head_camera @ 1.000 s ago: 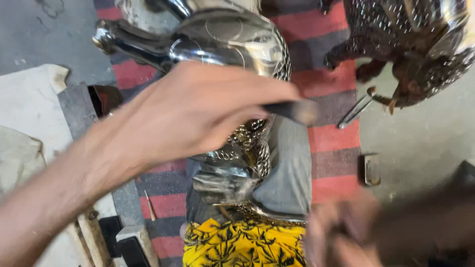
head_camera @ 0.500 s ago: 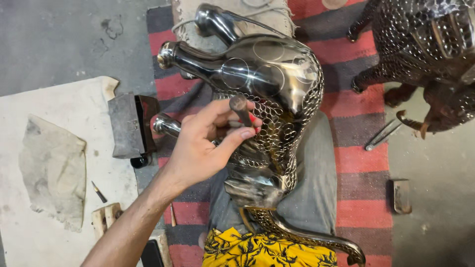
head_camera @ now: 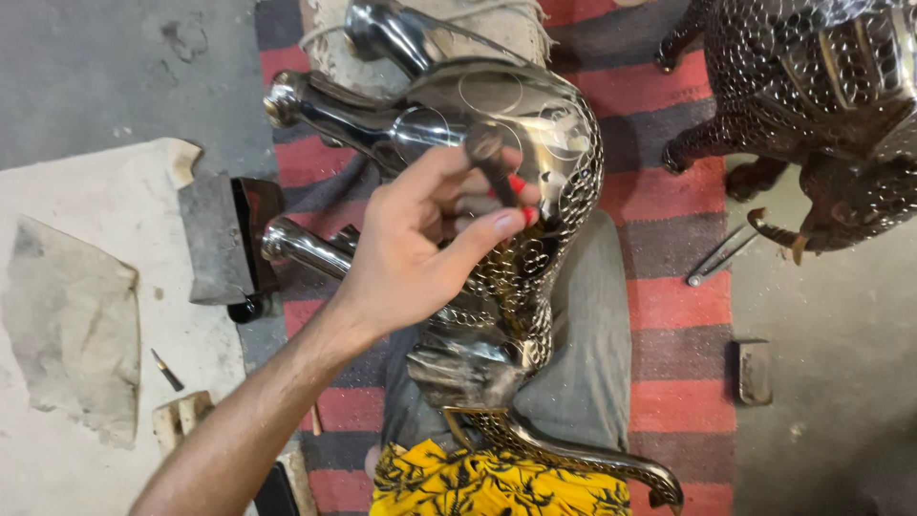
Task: The person sits on the floor with a brass elephant statue in their lap and engraves decorative patterns into its surface. They hold a chisel against the metal with one hand and strike it with a wooden mallet held in the other hand, repositioning the chisel repeatedly to work on different spots of the statue's body and legs.
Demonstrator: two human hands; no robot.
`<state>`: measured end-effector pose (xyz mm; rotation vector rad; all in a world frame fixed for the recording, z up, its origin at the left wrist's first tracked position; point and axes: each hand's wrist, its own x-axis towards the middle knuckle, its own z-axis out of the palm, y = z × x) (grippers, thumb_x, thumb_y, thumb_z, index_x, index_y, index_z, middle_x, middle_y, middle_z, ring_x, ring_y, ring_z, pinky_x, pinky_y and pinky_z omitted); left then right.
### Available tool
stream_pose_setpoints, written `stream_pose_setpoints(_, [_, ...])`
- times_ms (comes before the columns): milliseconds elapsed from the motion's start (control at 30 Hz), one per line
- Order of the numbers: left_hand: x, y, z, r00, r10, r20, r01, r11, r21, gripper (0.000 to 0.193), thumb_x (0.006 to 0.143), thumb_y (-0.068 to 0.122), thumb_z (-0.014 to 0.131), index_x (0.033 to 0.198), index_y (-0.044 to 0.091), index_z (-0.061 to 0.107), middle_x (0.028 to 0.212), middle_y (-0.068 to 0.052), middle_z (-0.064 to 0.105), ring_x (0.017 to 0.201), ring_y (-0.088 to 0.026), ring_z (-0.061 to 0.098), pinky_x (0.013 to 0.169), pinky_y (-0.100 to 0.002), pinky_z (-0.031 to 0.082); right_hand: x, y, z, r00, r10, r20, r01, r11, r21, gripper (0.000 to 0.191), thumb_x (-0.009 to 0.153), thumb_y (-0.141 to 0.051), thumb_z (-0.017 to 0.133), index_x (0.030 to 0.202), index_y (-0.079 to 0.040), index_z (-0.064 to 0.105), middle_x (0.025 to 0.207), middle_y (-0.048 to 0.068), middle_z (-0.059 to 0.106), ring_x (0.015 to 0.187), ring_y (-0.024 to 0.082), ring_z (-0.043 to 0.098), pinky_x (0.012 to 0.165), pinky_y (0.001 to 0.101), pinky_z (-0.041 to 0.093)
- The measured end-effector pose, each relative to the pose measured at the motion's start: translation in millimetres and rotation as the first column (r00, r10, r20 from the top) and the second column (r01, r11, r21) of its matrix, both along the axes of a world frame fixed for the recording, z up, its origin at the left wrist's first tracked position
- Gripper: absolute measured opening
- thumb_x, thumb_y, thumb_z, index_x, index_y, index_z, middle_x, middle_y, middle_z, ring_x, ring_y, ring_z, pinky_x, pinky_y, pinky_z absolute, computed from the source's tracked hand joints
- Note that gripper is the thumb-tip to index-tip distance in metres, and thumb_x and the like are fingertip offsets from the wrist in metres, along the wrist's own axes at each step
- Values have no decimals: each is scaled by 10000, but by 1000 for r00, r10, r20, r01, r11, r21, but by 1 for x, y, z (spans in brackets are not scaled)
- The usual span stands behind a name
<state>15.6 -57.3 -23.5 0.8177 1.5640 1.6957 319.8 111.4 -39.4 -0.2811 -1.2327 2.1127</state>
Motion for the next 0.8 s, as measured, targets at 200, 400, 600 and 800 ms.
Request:
stream_pose_setpoints(200, [-9,31,10,943,-149,-298,111,984,-143,429,1047,44,716,1436,25,537,1179,-110,755,1054,-148,768,922,-272,628,-3,12,12,996,87,36,-87,996,-9,297,937,56,634,1136,-85,463,730,91,596,597,168,592,552,373,530])
stream_pose_setpoints(400, [-26,49,35,629,-410,-661,323,911,-258,466,922,86,744,1353,104,567,1077,-203,733,859,-421,693,692,-482,518,-17,-1,-12,951,-83,298,90,996,-7,360,947,72,609,1208,-104,435,752,112,605,631,182,612,590,396,555])
stream_pose_setpoints(600, [-32,64,45,480,-572,-665,429,814,-391,414,885,88,749,1277,162,638,799,-175,702,787,-430,669,632,-527,484,-15,14,-54,712,-244,659,-23,929,368,171,953,128,664,937,50,513,722,161,646,623,246,702,501,306,542])
stream_pose_setpoints(800, [-36,72,51,293,-674,-678,440,725,-530,435,877,152,752,1299,212,664,720,-163,691,750,-407,686,622,-518,509,-21,15,-60,676,-504,537,-19,717,696,218,1033,94,728,869,53,591,767,139,659,665,190,665,620,291,549])
